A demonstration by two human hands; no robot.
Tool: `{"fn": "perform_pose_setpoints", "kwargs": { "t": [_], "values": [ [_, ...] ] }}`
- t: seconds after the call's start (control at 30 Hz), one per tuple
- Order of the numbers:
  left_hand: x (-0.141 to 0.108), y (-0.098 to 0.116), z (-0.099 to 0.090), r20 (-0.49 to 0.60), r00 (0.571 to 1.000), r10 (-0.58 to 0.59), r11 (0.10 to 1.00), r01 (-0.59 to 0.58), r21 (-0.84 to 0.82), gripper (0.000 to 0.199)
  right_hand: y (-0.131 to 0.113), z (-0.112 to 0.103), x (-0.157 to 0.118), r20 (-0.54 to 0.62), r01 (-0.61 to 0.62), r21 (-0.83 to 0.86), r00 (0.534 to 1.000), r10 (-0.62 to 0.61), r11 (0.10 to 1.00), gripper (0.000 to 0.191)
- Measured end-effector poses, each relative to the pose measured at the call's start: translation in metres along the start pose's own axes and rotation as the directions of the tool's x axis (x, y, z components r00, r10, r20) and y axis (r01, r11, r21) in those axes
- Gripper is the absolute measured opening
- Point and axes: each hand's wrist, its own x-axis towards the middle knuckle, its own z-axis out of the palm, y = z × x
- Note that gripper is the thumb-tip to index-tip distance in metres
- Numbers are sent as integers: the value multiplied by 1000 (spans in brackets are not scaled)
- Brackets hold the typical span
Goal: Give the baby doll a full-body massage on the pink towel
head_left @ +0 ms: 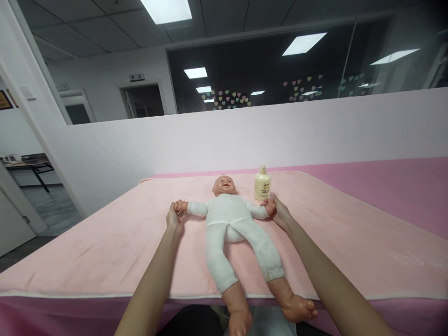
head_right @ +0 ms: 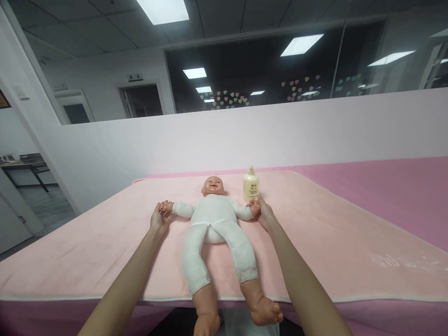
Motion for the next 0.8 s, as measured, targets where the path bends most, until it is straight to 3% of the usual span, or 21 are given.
{"fn": "perform_pose_setpoints", "kwargs": {
  "t": [0.13, 0.23, 0.5, 0.8],
  "values": [
    [-3, -2, 4, 14, 1000, 20, 993, -21, 118, 47, 0, 2, -4, -7, 39, 5, 999, -39, 999, 30],
    [-5, -3, 6, 14, 999, 50, 985, -52, 167, 54, 0, 3, -8, 9, 63, -2, 998, -63, 998, 28],
    [2, -4, 1, -45, 989, 143, 973, -132, 190, 33, 1, 3, -10, -12, 61, 15, 998, -61, 998, 13],
    [0, -8, -1, -48, 986, 161, 952, -143, 269, 38, -1, 6, -10, -13, 61, 5, 998, -61, 998, 14]
  ]
}}
